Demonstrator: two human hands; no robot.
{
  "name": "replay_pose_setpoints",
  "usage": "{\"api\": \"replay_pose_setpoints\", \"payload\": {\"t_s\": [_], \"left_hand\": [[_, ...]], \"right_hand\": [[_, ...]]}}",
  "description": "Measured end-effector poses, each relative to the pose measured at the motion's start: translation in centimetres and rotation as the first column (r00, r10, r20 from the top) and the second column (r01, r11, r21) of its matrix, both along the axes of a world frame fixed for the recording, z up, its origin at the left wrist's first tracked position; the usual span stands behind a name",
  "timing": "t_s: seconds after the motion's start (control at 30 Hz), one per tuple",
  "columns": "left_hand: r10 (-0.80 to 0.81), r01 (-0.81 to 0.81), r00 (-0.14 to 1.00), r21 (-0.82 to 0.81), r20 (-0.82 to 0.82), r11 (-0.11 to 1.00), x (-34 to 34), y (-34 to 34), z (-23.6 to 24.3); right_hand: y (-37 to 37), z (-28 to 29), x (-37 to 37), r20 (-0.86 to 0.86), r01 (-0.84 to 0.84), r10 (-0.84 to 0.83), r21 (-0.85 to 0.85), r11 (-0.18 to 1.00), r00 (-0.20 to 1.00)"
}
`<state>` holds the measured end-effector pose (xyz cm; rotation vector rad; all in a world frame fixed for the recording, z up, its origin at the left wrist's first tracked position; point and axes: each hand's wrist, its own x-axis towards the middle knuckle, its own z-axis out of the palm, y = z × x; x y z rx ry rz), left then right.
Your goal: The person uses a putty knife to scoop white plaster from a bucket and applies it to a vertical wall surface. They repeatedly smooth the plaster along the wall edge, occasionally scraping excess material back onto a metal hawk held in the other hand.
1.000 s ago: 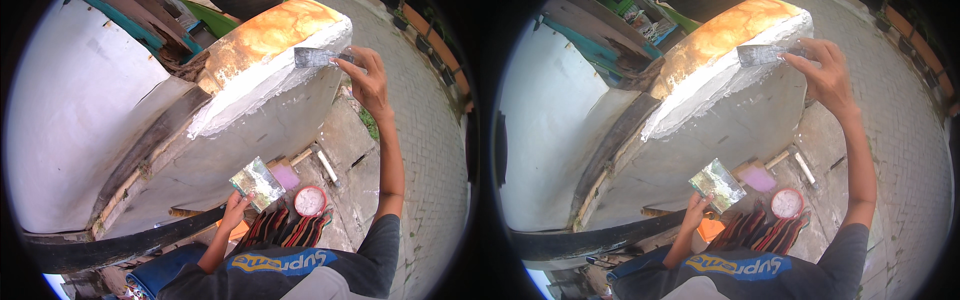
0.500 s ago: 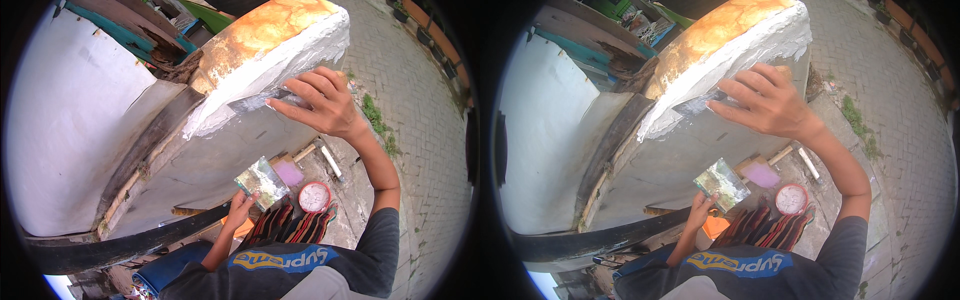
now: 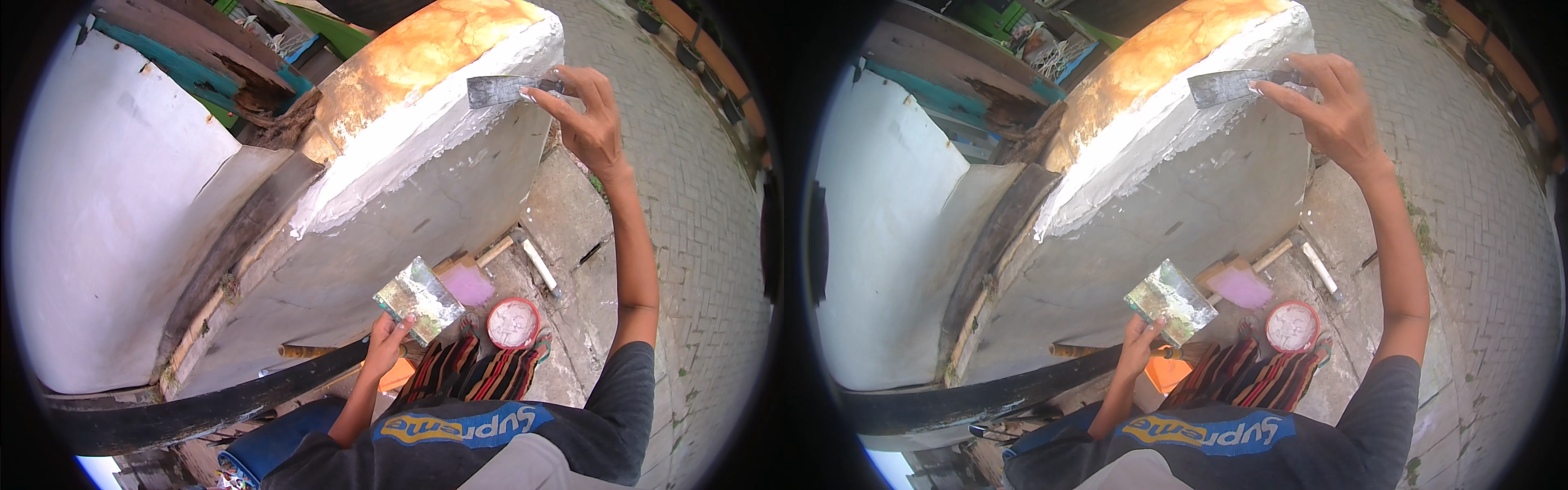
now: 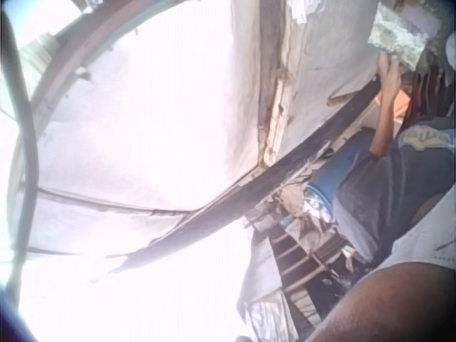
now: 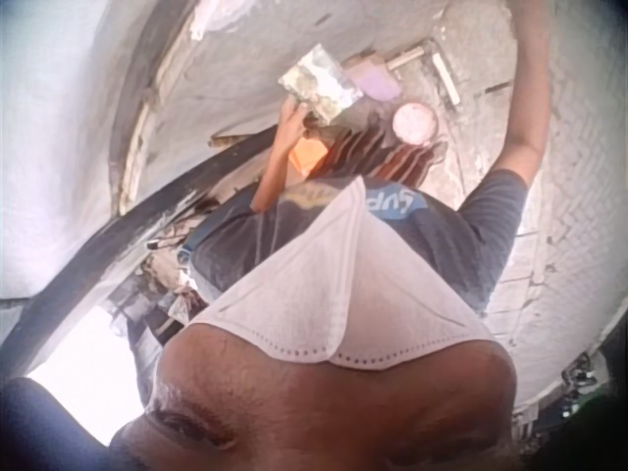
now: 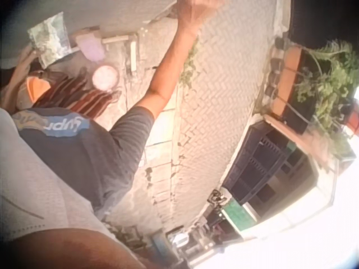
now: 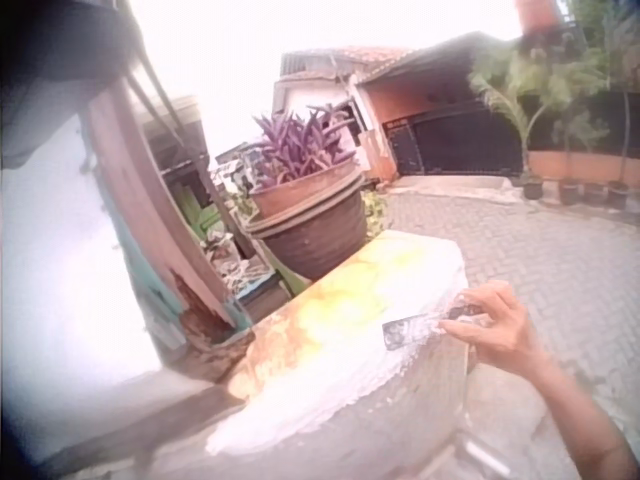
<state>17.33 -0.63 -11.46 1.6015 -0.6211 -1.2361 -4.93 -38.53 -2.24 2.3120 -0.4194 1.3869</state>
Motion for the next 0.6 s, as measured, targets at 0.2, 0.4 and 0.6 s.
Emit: {"api": "replay_pose_setpoints", "payload": {"t_s": [0.2, 0.4, 0.6], "left_hand": [[0.01, -0.007, 0.998, -0.062, 0.054, 0.998, -0.6, -0.5, 0.6], [0.032, -0.032, 0.999, -0.022, -0.028, 0.999, -0.3, 0.0, -0.2], [0.03, -0.029, 0.999, 0.038, -0.023, 0.999, 0.0, 1.1, -1.6]], "right_hand": [[1.9, 0.5, -0.8, 0.113, -0.061, 0.047, 0.125, 0.99, 0.993], [7.8, 2.1, 5.9, -0.076, -0.245, 0.236, -0.125, 0.962, 0.969], [7.3, 1.9, 6.0, -0.071, -0.167, 0.16, -0.099, 0.981, 0.985]]}}
